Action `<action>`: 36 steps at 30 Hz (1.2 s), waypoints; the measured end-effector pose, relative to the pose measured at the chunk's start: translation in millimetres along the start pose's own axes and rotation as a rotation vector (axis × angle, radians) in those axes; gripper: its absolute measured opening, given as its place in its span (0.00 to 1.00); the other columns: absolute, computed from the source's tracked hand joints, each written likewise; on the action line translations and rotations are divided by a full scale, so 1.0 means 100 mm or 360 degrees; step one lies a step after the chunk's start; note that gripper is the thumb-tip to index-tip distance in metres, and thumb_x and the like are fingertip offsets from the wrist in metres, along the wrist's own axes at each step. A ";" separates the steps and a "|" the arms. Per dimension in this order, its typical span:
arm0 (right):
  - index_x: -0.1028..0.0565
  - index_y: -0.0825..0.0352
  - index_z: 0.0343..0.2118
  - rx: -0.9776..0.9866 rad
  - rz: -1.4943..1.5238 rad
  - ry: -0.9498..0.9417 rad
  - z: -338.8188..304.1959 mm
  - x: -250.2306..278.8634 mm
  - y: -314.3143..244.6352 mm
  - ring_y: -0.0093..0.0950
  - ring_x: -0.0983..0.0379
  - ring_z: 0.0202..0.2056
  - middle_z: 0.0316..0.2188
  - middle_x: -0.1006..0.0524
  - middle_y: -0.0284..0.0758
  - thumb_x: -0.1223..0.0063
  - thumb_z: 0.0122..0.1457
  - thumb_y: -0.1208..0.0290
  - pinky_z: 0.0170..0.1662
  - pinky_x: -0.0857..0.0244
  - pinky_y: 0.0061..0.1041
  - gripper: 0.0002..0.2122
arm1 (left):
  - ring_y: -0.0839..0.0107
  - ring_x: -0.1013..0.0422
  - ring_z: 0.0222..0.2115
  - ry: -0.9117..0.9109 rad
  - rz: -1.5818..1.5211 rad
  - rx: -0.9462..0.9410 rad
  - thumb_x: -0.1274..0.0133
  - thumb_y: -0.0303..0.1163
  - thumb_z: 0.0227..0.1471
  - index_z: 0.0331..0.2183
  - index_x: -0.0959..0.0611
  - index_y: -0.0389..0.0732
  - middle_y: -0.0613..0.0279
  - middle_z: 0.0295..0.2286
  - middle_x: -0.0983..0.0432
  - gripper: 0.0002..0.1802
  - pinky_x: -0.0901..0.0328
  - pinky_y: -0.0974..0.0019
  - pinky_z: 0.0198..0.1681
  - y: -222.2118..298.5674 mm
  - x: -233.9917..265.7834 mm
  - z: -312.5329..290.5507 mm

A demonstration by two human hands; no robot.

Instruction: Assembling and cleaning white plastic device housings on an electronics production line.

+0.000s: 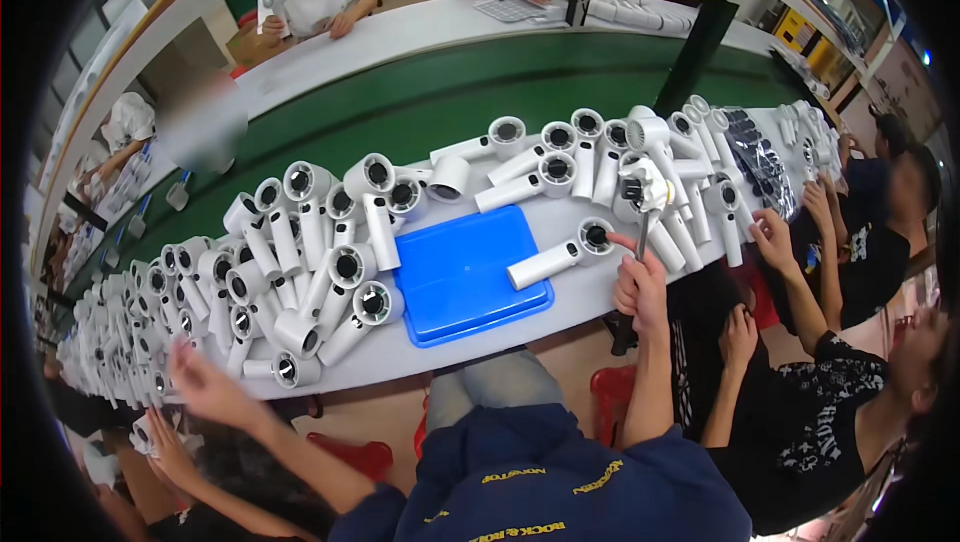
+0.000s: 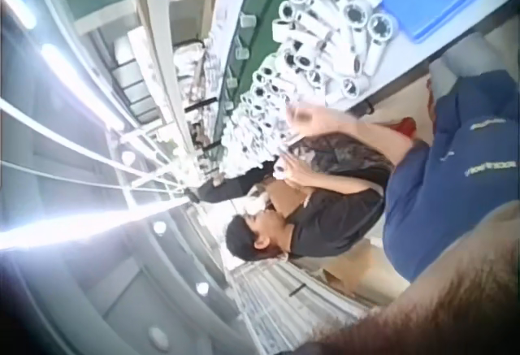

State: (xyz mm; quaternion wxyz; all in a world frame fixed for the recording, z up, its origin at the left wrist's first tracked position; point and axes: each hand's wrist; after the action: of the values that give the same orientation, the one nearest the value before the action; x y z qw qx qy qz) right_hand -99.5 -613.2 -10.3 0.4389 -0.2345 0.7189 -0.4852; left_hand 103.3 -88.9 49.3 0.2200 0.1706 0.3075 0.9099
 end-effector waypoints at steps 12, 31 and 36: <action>0.23 0.70 0.35 -0.0150 -0.0955 0.0157 -0.54 0.13 -0.36 0.15 0.45 0.12 0.12 0.39 0.24 0.64 0.74 0.58 0.16 0.51 0.19 0.21 | 0.59 0.30 0.39 -0.2258 -0.0812 -0.1025 0.34 0.38 0.46 0.50 0.16 0.45 0.60 0.40 0.22 0.27 0.33 0.57 0.45 2.21 -1.54 -2.19; 0.30 0.73 0.28 0.0292 -0.2202 0.0172 -0.39 -0.04 -0.23 0.47 0.35 0.20 0.19 0.34 0.54 0.59 0.72 0.62 0.25 0.41 0.39 0.19 | 0.63 0.33 0.33 -0.2010 -0.1250 -0.0545 0.31 0.34 0.42 0.42 0.11 0.44 0.61 0.27 0.30 0.21 0.35 0.62 0.38 1.91 -1.57 -2.26; 0.32 0.66 0.23 0.0315 -0.1639 0.0309 -0.54 -0.16 -0.64 0.15 0.43 0.15 0.14 0.37 0.23 0.63 0.74 0.57 0.18 0.52 0.20 0.22 | 0.62 0.33 0.33 -0.2016 -0.1309 -0.0557 0.31 0.34 0.40 0.42 0.11 0.42 0.61 0.27 0.30 0.22 0.35 0.62 0.38 1.89 -1.58 -2.25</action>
State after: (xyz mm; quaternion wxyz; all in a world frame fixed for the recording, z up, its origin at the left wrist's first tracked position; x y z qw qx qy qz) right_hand -143.9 -601.4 61.7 0.0953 -0.4685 0.4987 -0.7230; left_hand 80.3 -413.0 -27.8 0.6976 0.4934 0.0134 0.5193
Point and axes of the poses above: each hand's wrist, its own z-axis towards the middle knuckle, its own x-axis out of the back of the hand, y = z × x
